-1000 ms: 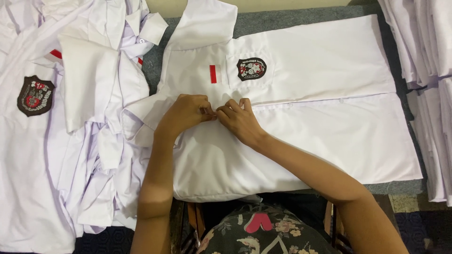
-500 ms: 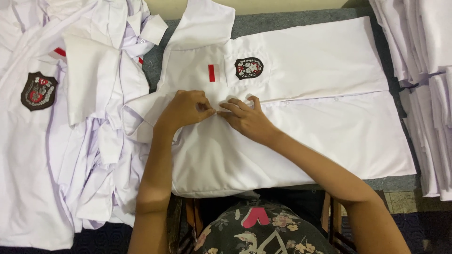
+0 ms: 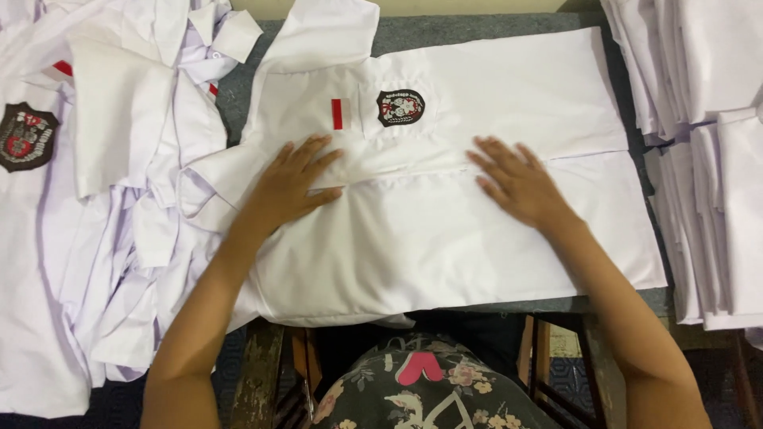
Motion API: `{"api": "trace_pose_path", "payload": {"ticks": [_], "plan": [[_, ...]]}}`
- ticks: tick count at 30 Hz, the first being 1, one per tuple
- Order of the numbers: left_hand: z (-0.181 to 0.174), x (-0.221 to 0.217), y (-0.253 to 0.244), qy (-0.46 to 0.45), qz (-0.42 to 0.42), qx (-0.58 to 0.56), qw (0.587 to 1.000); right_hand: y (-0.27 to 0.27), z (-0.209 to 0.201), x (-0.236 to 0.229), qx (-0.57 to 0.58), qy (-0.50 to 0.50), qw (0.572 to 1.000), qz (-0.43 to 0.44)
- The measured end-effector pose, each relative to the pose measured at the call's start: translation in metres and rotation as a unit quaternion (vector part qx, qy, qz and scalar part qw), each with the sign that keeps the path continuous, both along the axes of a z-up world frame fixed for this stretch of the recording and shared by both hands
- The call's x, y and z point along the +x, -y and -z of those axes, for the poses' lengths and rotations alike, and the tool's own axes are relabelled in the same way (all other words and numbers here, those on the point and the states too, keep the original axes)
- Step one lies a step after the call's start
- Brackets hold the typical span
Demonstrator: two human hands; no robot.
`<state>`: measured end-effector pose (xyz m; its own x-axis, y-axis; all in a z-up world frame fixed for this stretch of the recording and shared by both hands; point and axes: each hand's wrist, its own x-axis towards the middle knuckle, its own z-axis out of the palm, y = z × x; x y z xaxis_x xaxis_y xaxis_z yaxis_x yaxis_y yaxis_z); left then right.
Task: Folding a white collared shirt on a flat surface in a garment factory setting.
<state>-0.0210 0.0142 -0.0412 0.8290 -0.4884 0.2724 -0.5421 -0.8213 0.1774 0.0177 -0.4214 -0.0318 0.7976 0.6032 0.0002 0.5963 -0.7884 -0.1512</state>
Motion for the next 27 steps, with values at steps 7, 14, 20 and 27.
{"api": "trace_pose_path", "payload": {"ticks": [7, 14, 20, 27], "plan": [[-0.006, 0.0, 0.0, -0.048, -0.018, -0.005, 0.999, 0.098, 0.0, 0.007, 0.022, 0.008, 0.993, 0.118], [0.0, -0.047, 0.022, 0.073, -0.056, -0.064, 0.994, 0.118, 0.009, 0.005, 0.045, 0.195, 0.969, 0.148], [0.009, -0.096, 0.059, 0.043, -0.072, 0.01, 0.996, 0.002, 0.039, -0.046, -0.016, 0.192, 0.981, 0.009], [-0.002, -0.1, 0.056, -0.063, -0.097, -0.005, 0.993, -0.053, -0.007, -0.114, 0.011, -0.013, 0.989, -0.149]]}}
